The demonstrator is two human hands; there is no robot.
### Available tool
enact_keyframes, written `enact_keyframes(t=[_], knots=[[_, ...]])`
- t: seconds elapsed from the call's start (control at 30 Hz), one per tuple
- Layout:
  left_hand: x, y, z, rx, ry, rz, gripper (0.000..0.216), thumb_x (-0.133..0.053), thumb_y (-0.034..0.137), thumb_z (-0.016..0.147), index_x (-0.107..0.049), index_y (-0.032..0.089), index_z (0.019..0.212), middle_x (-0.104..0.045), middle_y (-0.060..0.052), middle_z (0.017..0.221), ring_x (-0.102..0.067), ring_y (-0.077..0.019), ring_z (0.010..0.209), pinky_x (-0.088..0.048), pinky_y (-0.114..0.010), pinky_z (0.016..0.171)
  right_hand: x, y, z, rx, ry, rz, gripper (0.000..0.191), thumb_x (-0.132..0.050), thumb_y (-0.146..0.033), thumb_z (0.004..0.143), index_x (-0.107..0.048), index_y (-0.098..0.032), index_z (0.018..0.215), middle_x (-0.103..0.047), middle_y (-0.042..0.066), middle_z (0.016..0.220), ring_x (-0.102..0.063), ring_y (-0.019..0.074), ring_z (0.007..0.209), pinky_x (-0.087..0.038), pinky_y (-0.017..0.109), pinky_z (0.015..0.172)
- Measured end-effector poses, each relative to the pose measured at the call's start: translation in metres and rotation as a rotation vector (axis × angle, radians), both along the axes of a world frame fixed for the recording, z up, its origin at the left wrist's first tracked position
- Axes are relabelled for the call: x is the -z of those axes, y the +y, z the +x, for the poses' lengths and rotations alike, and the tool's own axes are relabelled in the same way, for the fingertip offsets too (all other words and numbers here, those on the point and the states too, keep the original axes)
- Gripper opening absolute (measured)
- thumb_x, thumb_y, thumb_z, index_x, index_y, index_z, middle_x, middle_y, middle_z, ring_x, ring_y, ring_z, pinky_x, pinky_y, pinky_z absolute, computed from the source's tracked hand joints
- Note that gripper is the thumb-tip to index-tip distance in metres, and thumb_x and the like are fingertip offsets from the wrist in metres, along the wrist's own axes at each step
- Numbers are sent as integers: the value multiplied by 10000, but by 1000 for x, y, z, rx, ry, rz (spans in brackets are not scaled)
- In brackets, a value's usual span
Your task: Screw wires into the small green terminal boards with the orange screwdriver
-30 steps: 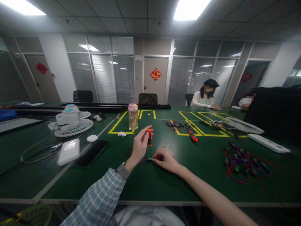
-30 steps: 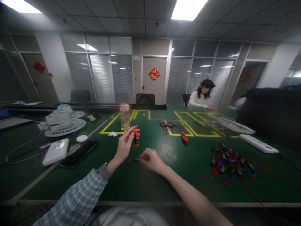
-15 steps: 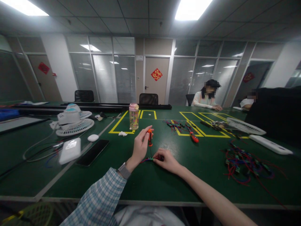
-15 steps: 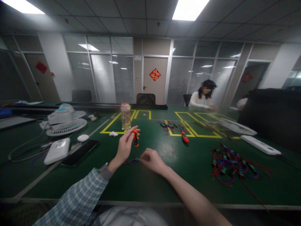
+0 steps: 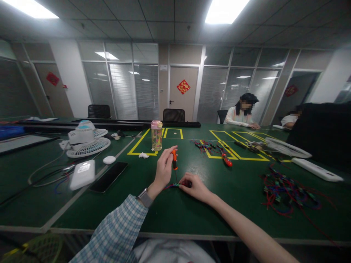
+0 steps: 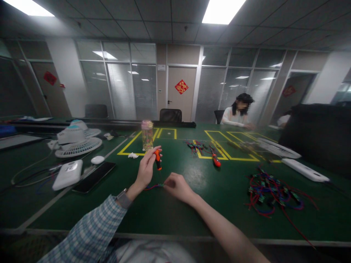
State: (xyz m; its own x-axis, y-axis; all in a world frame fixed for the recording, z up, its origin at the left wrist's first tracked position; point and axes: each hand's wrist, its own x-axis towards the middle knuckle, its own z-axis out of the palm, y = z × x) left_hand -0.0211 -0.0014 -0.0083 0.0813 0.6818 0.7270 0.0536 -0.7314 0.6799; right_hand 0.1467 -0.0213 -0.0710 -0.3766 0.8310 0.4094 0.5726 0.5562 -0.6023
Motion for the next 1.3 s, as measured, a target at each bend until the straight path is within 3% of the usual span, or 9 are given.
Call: enact_keyframes(t=[0.1, 0.33, 0.57, 0.8, 0.87, 1.07, 1.17, 1.3], knots=[[2, 2, 1, 26, -16, -22, 335, -383, 300, 964, -550, 215, 1243, -602, -65, 1120, -611, -158, 916, -501, -269, 782, 1, 1, 0, -7, -3, 8, 41, -649, -139, 758, -681, -153, 779, -562, 0, 725, -518, 111, 625, -411, 215, 581], [0, -2, 2, -183, 59, 113, 228, -641, 308, 832, -647, 227, 1045, -527, -24, 918, -548, -141, 818, -469, -232, 698, -1, -1, -1, 5, -7, 1, 47, -650, -116, 747, -676, -149, 767, -559, -1, 717, -516, 113, 622, -405, 215, 578], [1, -4, 1, -113, 109, 156, 333, -356, 233, 971, -533, 212, 1253, -573, -72, 1125, -560, -167, 1013, -448, -306, 901, -3, -1, 0, -4, -15, 2, 60, -643, -114, 750, -684, -143, 783, -559, 3, 725, -521, 114, 635, -407, 215, 583], [2, -1, 2, -288, 114, 285, 256, -635, 298, 847, -627, 231, 1094, -514, -14, 896, -531, -139, 808, -462, -262, 754, -4, -2, -1, 4, -20, 1, 56, -640, -124, 753, -682, -152, 775, -557, 1, 717, -515, 114, 628, -410, 218, 584], [2, -2, 1, -271, 124, 275, 247, -622, 309, 856, -626, 230, 1091, -511, -18, 905, -535, -145, 832, -463, -263, 759, -3, -2, -1, -2, -16, 5, 50, -641, -127, 753, -679, -153, 771, -555, 0, 714, -514, 114, 625, -408, 218, 583], [4, -5, 1, -114, 165, 220, 375, -331, 222, 979, -456, 239, 1332, -567, -67, 1120, -590, -141, 911, -476, -289, 844, -3, 0, -1, -10, 2, 12, 51, -641, -110, 747, -673, -146, 765, -551, 0, 715, -520, 112, 623, -404, 214, 580], [7, -2, 3, -92, 169, 217, 395, -365, 232, 973, -411, 243, 1365, -573, -73, 1151, -611, -127, 850, -494, -280, 810, -3, -1, -1, -7, 1, 7, 57, -643, -104, 744, -674, -144, 770, -557, 4, 723, -523, 113, 628, -410, 215, 585], [9, 1, 4, -181, 182, 253, 346, -530, 271, 913, -510, 238, 1256, -589, -40, 1022, -580, -141, 859, -480, -279, 801, -2, 0, 0, -7, -7, 8, 61, -644, -109, 749, -679, -149, 779, -556, 2, 727, -523, 114, 633, -410, 216, 587]])
